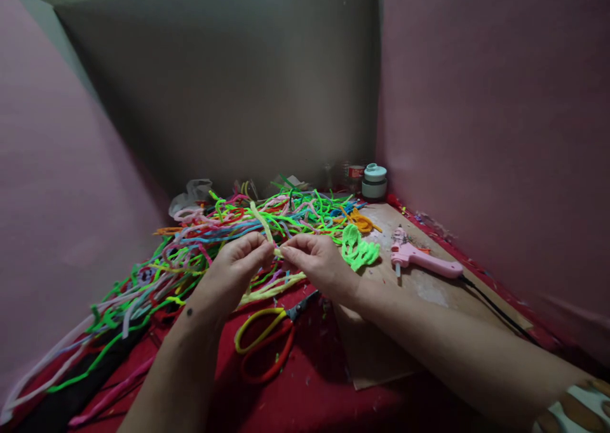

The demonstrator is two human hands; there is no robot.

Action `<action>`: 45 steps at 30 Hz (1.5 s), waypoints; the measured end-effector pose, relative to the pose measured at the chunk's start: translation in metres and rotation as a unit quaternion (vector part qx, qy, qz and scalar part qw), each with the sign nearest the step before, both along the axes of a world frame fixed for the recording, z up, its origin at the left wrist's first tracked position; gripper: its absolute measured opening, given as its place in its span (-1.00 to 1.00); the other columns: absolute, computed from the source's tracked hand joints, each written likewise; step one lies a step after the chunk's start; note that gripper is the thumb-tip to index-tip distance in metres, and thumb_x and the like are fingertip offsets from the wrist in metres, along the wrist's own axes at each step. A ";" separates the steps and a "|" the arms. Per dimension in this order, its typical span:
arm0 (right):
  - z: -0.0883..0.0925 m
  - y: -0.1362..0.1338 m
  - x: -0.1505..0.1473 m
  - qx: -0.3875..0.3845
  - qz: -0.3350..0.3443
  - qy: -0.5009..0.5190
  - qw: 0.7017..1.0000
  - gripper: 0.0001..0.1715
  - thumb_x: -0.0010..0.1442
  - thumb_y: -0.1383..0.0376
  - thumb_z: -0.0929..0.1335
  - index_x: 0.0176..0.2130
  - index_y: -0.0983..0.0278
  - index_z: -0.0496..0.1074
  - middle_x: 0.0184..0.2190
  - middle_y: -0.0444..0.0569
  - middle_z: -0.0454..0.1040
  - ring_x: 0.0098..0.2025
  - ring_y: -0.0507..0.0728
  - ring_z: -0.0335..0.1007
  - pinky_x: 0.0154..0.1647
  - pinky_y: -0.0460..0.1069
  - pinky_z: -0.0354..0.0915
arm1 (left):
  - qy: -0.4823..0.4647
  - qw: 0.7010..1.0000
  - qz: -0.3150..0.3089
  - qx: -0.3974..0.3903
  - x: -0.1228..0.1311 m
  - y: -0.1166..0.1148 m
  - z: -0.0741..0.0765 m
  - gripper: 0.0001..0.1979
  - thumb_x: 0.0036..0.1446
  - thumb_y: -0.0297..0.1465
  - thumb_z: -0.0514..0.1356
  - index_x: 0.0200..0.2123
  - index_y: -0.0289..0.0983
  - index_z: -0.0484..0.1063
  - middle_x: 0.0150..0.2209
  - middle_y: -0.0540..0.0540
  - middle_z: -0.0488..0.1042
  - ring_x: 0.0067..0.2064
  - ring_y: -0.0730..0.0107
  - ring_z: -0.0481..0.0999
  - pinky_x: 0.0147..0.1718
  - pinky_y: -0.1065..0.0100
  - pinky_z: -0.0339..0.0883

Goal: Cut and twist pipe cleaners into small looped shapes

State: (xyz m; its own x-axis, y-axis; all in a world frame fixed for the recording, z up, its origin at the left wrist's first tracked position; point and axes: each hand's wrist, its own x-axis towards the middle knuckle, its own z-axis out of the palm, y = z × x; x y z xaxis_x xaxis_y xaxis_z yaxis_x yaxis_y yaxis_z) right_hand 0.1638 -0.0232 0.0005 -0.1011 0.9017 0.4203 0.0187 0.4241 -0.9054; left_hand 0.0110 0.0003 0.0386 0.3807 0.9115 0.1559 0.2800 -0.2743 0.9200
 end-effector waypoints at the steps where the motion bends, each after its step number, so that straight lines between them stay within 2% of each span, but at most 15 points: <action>1: 0.001 0.001 0.000 -0.049 0.022 0.027 0.998 -0.77 0.08 0.24 0.30 -0.51 0.32 0.38 -0.59 -0.10 0.37 -0.55 -0.01 0.24 -0.48 -0.09 0.17 | 0.015 0.999 0.016 0.025 0.000 0.000 0.000 -0.73 0.02 -0.21 0.17 -0.55 -0.30 0.30 -0.60 0.05 0.27 -0.58 0.56 0.19 -0.60 0.49 0.09; 3: 0.002 0.003 0.000 -0.094 0.029 0.053 0.994 -0.77 0.03 0.23 0.34 -0.56 0.32 0.36 -0.63 -0.12 0.35 -0.58 -0.03 0.21 -0.51 -0.10 0.16 | 0.047 0.995 0.047 0.080 0.002 0.000 -0.001 -0.75 0.03 -0.23 0.16 -0.53 -0.28 0.32 -0.59 0.04 0.31 -0.56 0.54 0.23 -0.58 0.48 0.12; 7: -0.002 0.006 0.000 -0.051 -0.042 0.015 0.998 -0.76 0.03 0.26 0.34 -0.60 0.31 0.33 -0.65 -0.15 0.32 -0.58 -0.03 0.16 -0.50 -0.10 0.13 | 0.129 0.947 0.101 0.277 0.006 0.002 -0.011 -0.85 0.05 -0.30 0.14 -0.41 -0.26 0.42 -0.45 -0.02 0.45 -0.41 0.42 0.39 -0.38 0.42 0.25; 9: -0.004 0.006 0.001 -0.022 -0.069 -0.018 0.997 -0.75 0.04 0.28 0.33 -0.62 0.30 0.31 -0.65 -0.16 0.30 -0.57 -0.03 0.15 -0.49 -0.09 0.11 | 0.169 0.910 0.095 0.365 0.007 0.003 -0.015 -0.86 0.08 -0.34 0.12 -0.37 -0.26 0.43 -0.39 -0.06 0.48 -0.35 0.38 0.43 -0.29 0.38 0.25; 12: -0.004 0.006 0.002 0.006 -0.085 -0.050 0.995 -0.73 0.06 0.28 0.31 -0.62 0.29 0.29 -0.66 -0.17 0.27 -0.57 -0.03 0.13 -0.49 -0.09 0.08 | 0.207 0.887 0.064 0.409 0.007 0.004 -0.016 -0.86 0.10 -0.37 0.09 -0.37 -0.27 0.42 -0.38 -0.09 0.47 -0.35 0.37 0.42 -0.31 0.36 0.25; 16: -0.005 0.004 0.002 0.043 -0.095 -0.085 0.991 -0.73 0.08 0.29 0.30 -0.61 0.29 0.29 -0.66 -0.18 0.23 -0.57 -0.02 0.09 -0.49 -0.09 0.05 | 0.205 0.898 0.044 0.386 0.008 -0.002 -0.010 -0.88 0.10 -0.40 0.08 -0.43 -0.27 0.38 -0.44 -0.05 0.42 -0.40 0.43 0.37 -0.37 0.42 0.22; 20: -0.004 0.001 0.004 0.090 -0.107 -0.121 0.983 -0.77 0.13 0.27 0.29 -0.52 0.28 0.40 -0.61 -0.13 0.31 -0.52 0.01 0.17 -0.43 -0.07 0.10 | 0.199 0.924 0.064 0.320 0.007 -0.006 -0.006 -0.88 0.08 -0.42 0.08 -0.46 -0.27 0.35 -0.54 0.02 0.33 -0.49 0.48 0.28 -0.47 0.45 0.16; 24: 0.005 0.002 0.013 0.212 -0.214 -0.128 0.945 -0.79 0.15 0.29 0.28 -0.44 0.29 0.46 -0.49 -0.05 0.35 -0.38 0.07 0.25 -0.30 -0.03 0.16 | 0.168 0.956 0.055 0.235 0.003 -0.005 -0.002 -0.86 0.07 -0.37 0.09 -0.48 -0.28 0.35 -0.58 0.06 0.28 -0.54 0.51 0.22 -0.52 0.45 0.11; 26: 0.011 0.004 0.017 0.237 -0.209 -0.145 0.938 -0.81 0.12 0.31 0.29 -0.41 0.29 0.49 -0.45 -0.03 0.35 -0.29 0.10 0.24 -0.22 0.00 0.16 | 0.158 0.968 0.018 0.195 0.001 -0.004 0.000 -0.85 0.06 -0.34 0.09 -0.49 -0.28 0.34 -0.59 0.06 0.27 -0.55 0.52 0.21 -0.54 0.45 0.11; 27: 0.013 0.005 0.018 0.215 -0.171 -0.162 0.948 -0.80 0.11 0.30 0.30 -0.46 0.29 0.49 -0.48 -0.05 0.35 -0.32 0.08 0.24 -0.23 0.00 0.15 | 0.153 0.972 0.000 0.180 0.000 -0.004 0.001 -0.84 0.06 -0.33 0.10 -0.49 -0.28 0.34 -0.60 0.06 0.27 -0.55 0.53 0.21 -0.54 0.45 0.11; 30: 0.015 0.007 0.021 0.054 0.017 -0.181 0.982 -0.64 0.11 0.20 0.30 -0.62 0.31 0.42 -0.67 -0.14 0.25 -0.55 0.00 0.13 -0.43 -0.04 0.11 | 0.136 0.978 -0.017 0.157 0.000 -0.005 0.003 -0.84 0.04 -0.34 0.10 -0.49 -0.29 0.34 -0.60 0.07 0.26 -0.57 0.55 0.18 -0.55 0.46 0.10; 33: 0.013 0.008 0.020 -0.065 0.129 -0.139 0.980 -0.61 0.09 0.13 0.30 -0.60 0.33 0.40 -0.67 -0.12 0.32 -0.60 -0.03 0.14 -0.53 -0.07 0.07 | 0.116 0.982 -0.002 0.152 0.001 -0.006 0.004 -0.85 0.02 -0.35 0.12 -0.51 -0.30 0.36 -0.59 0.07 0.28 -0.55 0.54 0.19 -0.53 0.46 0.11; 35: 0.011 0.008 0.018 -0.088 0.136 -0.111 0.981 -0.64 0.07 0.15 0.32 -0.61 0.33 0.39 -0.65 -0.10 0.36 -0.60 -0.03 0.16 -0.55 -0.08 0.06 | 0.104 0.980 0.014 0.166 0.002 -0.006 0.005 -0.85 0.00 -0.35 0.15 -0.52 -0.30 0.38 -0.56 0.04 0.32 -0.51 0.53 0.23 -0.50 0.45 0.13; 40: 0.008 0.006 0.012 -0.077 0.071 -0.099 0.990 -0.67 0.06 0.20 0.32 -0.63 0.33 0.33 -0.70 -0.19 0.24 -0.64 -0.08 0.00 -0.60 -0.09 -0.08 | 0.101 0.982 0.065 0.142 0.003 -0.004 0.004 -0.86 -0.05 -0.35 0.18 -0.52 -0.31 0.43 -0.59 0.07 0.31 -0.54 0.55 0.20 -0.53 0.47 0.10; 45: 0.007 0.005 0.010 -0.055 0.035 -0.116 0.991 -0.68 0.06 0.25 0.32 -0.64 0.35 0.34 -0.70 -0.19 0.24 -0.61 -0.07 0.03 -0.56 -0.09 -0.03 | 0.104 0.983 0.094 0.119 0.004 -0.002 0.000 -0.83 -0.06 -0.33 0.18 -0.51 -0.33 0.46 -0.60 0.06 0.34 -0.54 0.56 0.22 -0.53 0.48 0.11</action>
State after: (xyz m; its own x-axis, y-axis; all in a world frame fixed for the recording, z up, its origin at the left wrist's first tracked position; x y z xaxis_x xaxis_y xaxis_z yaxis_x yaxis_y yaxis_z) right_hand 0.1734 -0.0182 0.0076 -0.2480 0.9279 0.2785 0.2051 0.3312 -0.9210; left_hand 0.0149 -0.0018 0.0389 0.2558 0.9158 0.3098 0.5223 -0.4005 0.7529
